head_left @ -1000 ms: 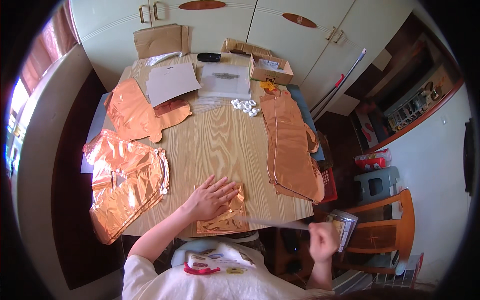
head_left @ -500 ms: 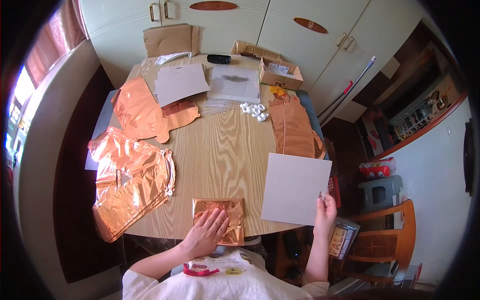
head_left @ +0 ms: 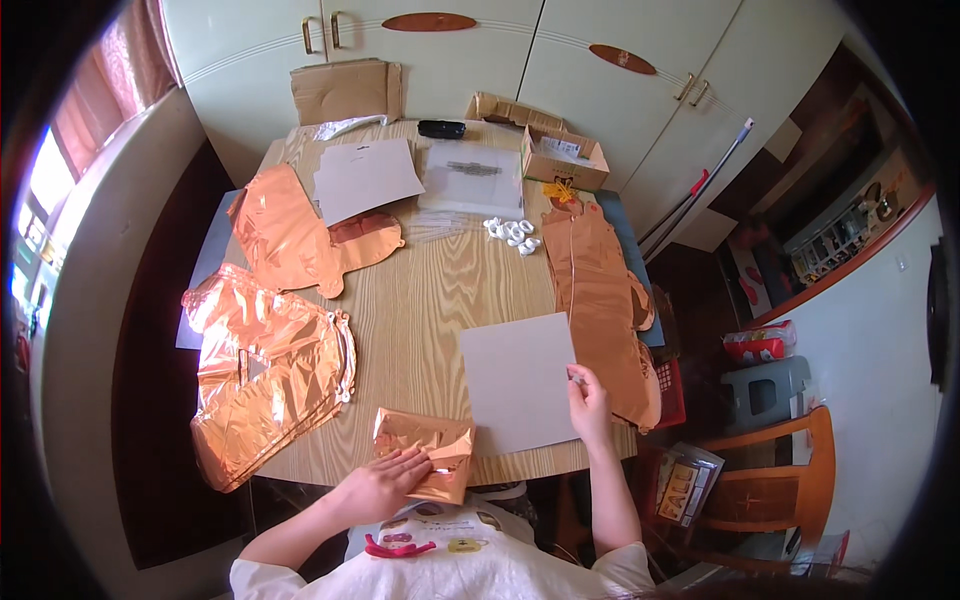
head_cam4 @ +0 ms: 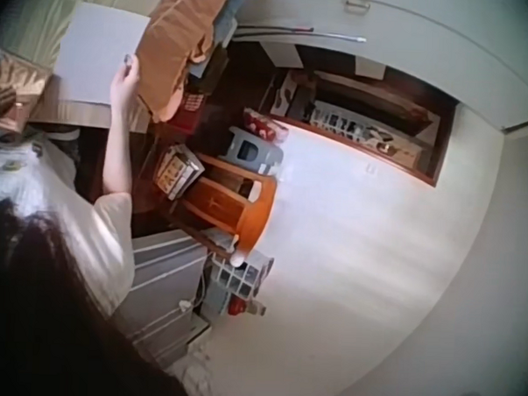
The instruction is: Folding metallic foil balloons and inserting them into plastic packaging sleeves with cardboard backing.
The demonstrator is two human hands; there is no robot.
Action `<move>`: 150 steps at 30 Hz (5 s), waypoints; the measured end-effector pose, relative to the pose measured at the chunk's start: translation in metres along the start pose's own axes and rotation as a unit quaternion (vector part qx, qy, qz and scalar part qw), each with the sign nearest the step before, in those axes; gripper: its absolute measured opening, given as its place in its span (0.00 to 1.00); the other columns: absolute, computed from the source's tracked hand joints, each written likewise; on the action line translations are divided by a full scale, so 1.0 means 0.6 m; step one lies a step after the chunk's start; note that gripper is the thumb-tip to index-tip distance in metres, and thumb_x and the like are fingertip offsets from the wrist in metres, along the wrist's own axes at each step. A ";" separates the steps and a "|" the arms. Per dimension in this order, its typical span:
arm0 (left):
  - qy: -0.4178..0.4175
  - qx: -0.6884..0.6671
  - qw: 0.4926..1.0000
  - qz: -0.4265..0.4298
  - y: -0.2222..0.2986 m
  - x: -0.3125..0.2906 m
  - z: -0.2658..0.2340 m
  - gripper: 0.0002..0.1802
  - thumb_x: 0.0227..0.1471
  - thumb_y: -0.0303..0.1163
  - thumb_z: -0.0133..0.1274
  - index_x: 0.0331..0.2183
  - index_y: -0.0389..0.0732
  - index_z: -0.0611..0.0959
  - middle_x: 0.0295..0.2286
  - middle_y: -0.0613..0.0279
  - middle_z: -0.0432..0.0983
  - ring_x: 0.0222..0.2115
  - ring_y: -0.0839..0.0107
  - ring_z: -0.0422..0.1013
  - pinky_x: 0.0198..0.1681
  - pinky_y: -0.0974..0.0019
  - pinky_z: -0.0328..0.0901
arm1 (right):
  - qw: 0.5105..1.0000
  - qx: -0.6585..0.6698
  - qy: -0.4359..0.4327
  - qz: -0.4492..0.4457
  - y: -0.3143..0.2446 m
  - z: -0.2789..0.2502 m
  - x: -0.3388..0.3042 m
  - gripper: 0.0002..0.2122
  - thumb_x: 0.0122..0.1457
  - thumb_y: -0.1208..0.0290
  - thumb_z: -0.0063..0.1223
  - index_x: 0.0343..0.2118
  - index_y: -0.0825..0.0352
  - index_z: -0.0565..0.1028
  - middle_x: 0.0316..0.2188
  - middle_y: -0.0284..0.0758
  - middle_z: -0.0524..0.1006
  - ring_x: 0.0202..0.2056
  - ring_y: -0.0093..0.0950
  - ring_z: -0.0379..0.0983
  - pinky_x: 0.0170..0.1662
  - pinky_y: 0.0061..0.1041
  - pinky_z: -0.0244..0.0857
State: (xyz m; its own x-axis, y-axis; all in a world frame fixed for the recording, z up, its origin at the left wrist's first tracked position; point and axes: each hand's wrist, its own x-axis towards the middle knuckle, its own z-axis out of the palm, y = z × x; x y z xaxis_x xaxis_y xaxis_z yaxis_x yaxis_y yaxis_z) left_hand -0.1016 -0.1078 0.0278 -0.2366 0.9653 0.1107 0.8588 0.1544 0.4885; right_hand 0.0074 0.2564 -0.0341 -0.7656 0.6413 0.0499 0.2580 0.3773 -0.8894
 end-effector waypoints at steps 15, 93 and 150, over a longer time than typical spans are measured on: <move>0.139 -0.825 0.371 -0.403 -0.066 0.069 0.042 0.20 0.63 0.37 0.41 0.52 0.37 0.71 0.49 0.49 0.72 0.47 0.53 0.73 0.51 0.46 0.69 | 0.951 -0.225 -0.047 -0.207 -0.071 0.102 -0.063 0.14 0.55 0.72 0.57 0.46 0.61 0.75 0.37 0.38 0.72 0.41 0.40 0.71 0.44 0.41 0.66; 0.055 -0.147 0.937 -0.312 -0.130 0.119 -0.025 0.24 0.53 0.42 0.57 0.44 0.33 0.79 0.43 0.48 0.77 0.42 0.55 0.75 0.45 0.58 0.69 | 0.803 -0.409 -0.289 -0.324 -0.056 0.098 0.021 0.62 0.39 0.20 0.43 0.67 0.70 0.44 0.69 0.46 0.43 0.70 0.42 0.35 0.70 0.45 0.28; 0.131 0.020 0.976 -0.174 -0.057 0.029 0.030 0.41 0.49 0.47 0.59 0.58 0.33 0.65 0.53 0.46 0.69 0.58 0.53 0.62 0.59 0.49 0.55 | 0.876 -0.258 -0.194 -0.358 -0.073 0.095 -0.045 0.22 0.59 0.55 0.55 0.52 0.63 0.74 0.56 0.40 0.70 0.60 0.40 0.62 0.62 0.40 0.56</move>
State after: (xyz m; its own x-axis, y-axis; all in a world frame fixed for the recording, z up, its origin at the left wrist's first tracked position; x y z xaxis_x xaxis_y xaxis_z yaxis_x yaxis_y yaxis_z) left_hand -0.1273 -0.0924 -0.0025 -0.6205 0.7670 0.1630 0.7211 0.4765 0.5030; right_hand -0.0170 0.1846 -0.0222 -0.9569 -0.1219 0.2638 -0.2159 0.9057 -0.3648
